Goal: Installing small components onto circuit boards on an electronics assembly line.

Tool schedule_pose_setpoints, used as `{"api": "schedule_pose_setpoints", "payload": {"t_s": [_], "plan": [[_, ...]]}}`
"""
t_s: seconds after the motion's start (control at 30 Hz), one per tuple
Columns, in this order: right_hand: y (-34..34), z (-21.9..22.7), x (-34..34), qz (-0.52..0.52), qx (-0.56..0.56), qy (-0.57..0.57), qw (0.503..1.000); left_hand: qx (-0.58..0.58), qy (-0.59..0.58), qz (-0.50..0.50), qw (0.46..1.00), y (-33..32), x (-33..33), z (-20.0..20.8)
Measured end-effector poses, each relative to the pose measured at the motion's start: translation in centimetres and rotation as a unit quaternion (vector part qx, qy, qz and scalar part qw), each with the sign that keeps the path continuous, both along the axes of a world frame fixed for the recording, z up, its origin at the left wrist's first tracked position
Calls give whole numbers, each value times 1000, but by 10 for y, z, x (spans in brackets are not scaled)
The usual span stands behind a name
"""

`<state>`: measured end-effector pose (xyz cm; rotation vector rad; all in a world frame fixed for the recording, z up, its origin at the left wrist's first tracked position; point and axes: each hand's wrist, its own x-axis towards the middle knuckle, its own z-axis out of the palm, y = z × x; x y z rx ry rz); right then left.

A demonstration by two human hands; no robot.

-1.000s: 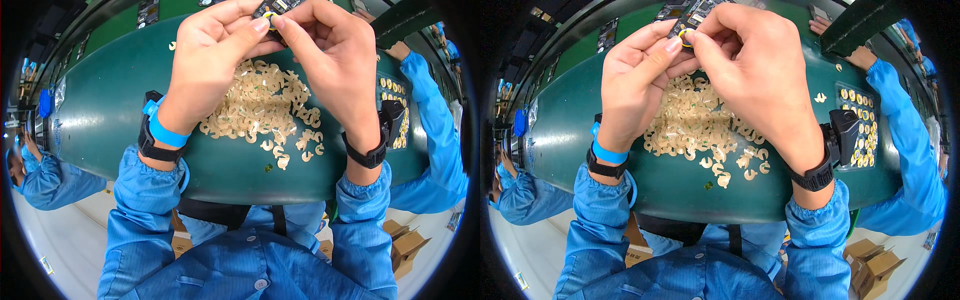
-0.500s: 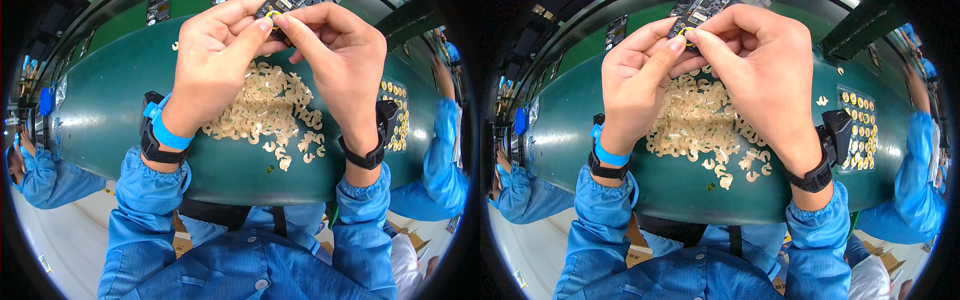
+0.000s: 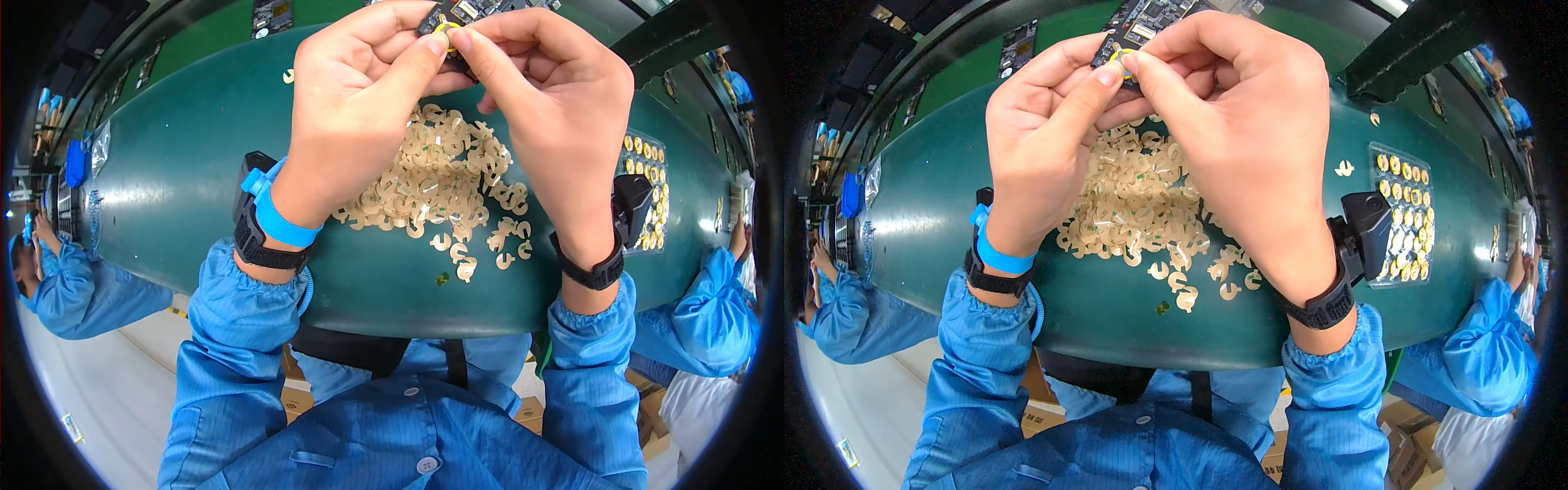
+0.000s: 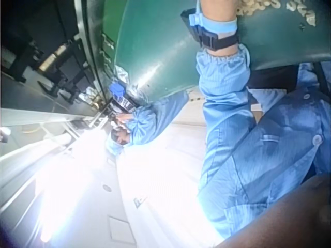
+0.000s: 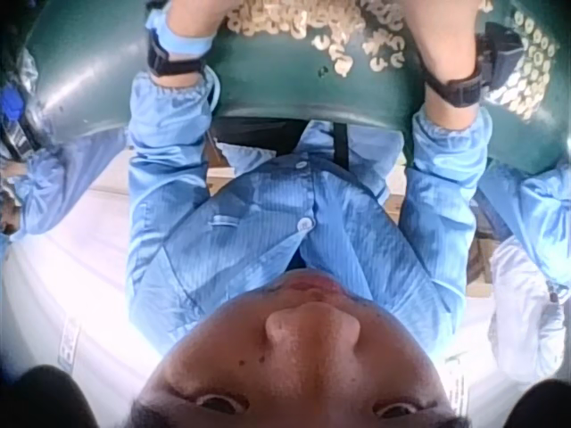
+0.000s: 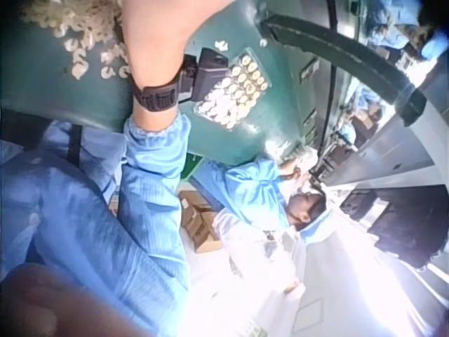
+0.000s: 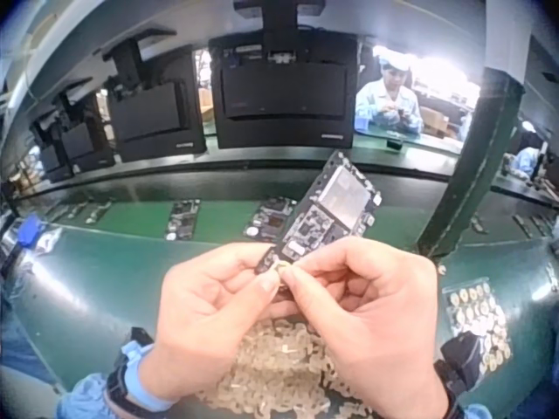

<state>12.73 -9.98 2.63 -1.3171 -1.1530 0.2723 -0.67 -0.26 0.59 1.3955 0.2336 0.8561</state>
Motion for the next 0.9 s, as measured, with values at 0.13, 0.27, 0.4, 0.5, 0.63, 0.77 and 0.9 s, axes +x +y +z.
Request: {"api": "schedule_pose_setpoints", "payload": {"t_s": [0.13,0.27,0.4,0.5,0.63,0.77,0.9], "plan": [[0,-2,3,-1,5,-2,1000,-5,-14,-17,1000,1,0,0],[1,-5,4,2,11,-8,1000,5,-13,-34,999,3,-1,1],[1,-7,3,-6,0,-24,1000,-8,5,-30,1000,1,-2,2],[1,-11,4,-13,-17,-45,999,-15,6,-21,1000,1,-3,3],[3,-11,9,18,17,-47,999,-8,-13,-25,1000,8,-3,2],[6,-15,9,1,51,-56,997,-18,-4,-15,1000,7,-3,2],[8,-15,7,14,79,-68,994,-23,-4,-13,1000,5,-6,6]]}}
